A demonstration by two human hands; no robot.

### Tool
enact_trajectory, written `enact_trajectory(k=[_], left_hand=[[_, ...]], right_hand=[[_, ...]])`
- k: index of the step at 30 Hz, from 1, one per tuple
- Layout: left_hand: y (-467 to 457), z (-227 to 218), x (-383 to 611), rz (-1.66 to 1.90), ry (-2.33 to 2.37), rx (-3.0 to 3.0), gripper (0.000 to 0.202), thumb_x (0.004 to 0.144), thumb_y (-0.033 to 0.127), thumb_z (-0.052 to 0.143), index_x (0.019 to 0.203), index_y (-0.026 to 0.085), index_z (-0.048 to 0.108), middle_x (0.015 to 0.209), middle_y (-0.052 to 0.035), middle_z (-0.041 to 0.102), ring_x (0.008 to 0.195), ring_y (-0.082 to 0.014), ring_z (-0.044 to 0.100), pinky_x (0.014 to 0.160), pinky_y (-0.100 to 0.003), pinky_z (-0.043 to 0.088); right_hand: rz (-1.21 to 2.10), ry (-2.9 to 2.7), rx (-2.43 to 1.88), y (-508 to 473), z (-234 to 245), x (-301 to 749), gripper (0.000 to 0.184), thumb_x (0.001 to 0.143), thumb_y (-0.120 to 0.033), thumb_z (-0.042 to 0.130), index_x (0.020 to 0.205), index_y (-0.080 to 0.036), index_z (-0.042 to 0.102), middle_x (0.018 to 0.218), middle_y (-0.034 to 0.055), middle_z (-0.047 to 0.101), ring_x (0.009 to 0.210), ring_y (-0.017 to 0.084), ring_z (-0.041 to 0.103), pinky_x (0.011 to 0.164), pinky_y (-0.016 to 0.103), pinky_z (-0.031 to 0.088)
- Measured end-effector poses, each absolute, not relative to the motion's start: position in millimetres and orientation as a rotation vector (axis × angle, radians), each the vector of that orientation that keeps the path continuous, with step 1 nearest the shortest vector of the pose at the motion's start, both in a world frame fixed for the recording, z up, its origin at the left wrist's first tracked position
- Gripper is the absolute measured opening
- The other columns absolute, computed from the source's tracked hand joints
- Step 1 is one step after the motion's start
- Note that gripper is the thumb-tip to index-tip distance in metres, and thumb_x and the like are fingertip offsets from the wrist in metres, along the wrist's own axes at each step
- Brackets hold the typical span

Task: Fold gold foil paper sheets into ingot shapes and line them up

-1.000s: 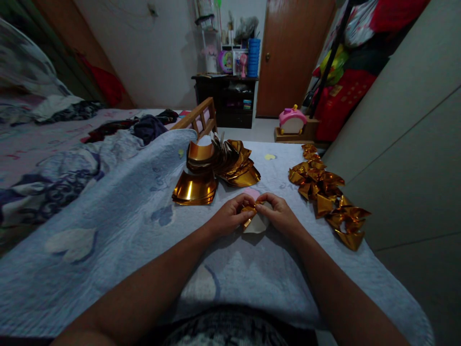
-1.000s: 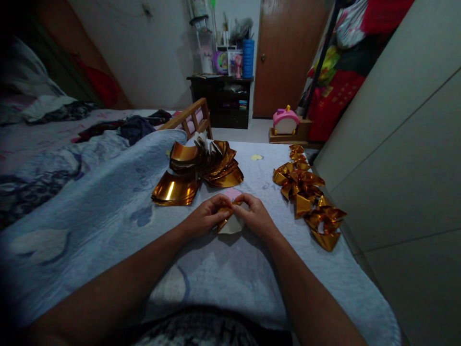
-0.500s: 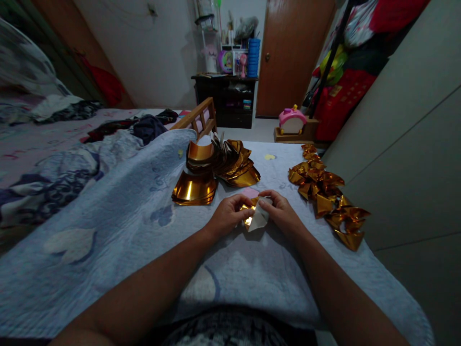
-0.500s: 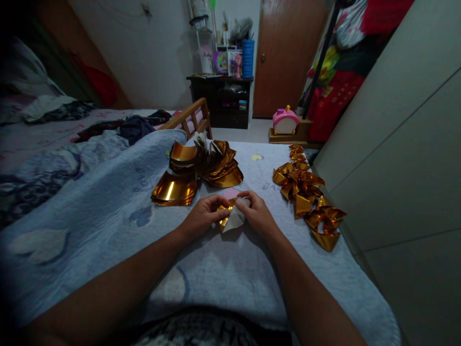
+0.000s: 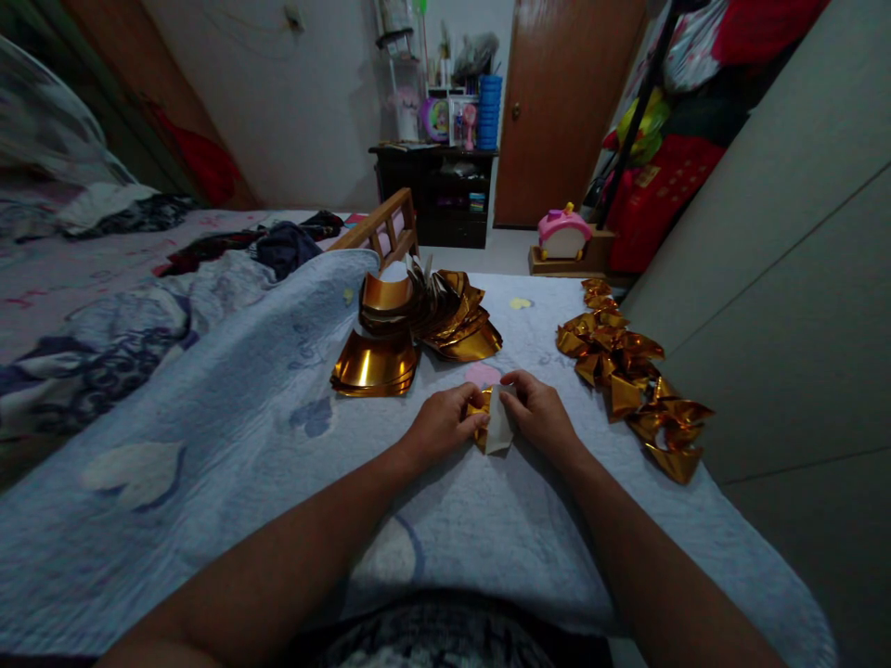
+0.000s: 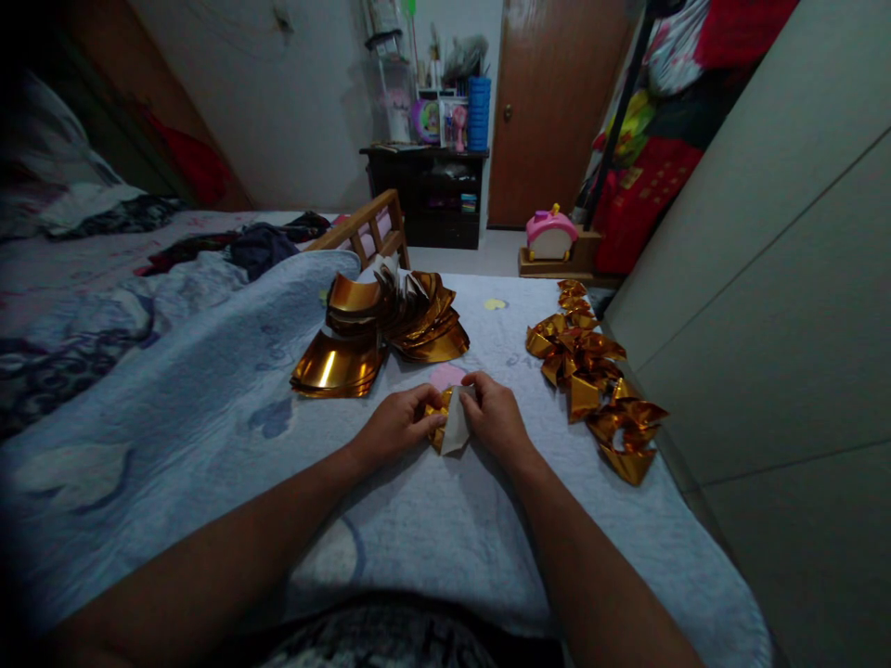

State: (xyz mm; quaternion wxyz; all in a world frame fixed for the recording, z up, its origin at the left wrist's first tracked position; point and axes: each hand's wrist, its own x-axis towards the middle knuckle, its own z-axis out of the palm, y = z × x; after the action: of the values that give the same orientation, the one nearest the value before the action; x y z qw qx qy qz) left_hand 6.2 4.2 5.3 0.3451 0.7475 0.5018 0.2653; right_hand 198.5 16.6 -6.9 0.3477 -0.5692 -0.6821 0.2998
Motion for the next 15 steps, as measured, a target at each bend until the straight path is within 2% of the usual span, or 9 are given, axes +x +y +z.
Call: enact_trajectory(k=[6,11,15], left_hand=[[0.3,6.0,8.1,0.544,1.409,2.120,0.022,0.085,0.027,0.067,0.105,0.024,0.058,0.085,-0.0007,0.068,0.080,-0.0215,0.063,0.069,-0.028,0.040],[-0.2,4.2,8.9,0.459,1.417,2.322,0.011,0.090,0.027,0.063,0.099,0.021,0.060,0.097,-0.0052,0.065,0.092,-0.0236,0.061,0.079,-0.033,0.045],[1.4,3.2,9.6,0.450,1.434,2.463,0.013,0.090,0.027,0.064,0.100,0.020,0.061,0.107,-0.0079,0.061,0.103,-0.0256,0.056,0.091,-0.039,0.047]], right_hand=[[0.638,-1.861,-1.542,18.7,-7.9,200.3,0.020,0.081,-0.022,0.059,0.099,-0.018,0.069,0.078,0.0025,0.065,0.072,0.017,0.057,0.069,0.029,0.041],[0.640,-1.869,-1.551,19.7,-10.3,201.1,0.022,0.081,-0.021,0.061,0.101,-0.018,0.069,0.079,0.0026,0.066,0.073,0.017,0.057,0.069,0.029,0.041],[0.644,-1.865,-1.545,19.2,-10.1,201.2,0.023,0.081,-0.021,0.061,0.102,-0.018,0.070,0.078,0.0018,0.066,0.071,0.017,0.057,0.069,0.028,0.041]])
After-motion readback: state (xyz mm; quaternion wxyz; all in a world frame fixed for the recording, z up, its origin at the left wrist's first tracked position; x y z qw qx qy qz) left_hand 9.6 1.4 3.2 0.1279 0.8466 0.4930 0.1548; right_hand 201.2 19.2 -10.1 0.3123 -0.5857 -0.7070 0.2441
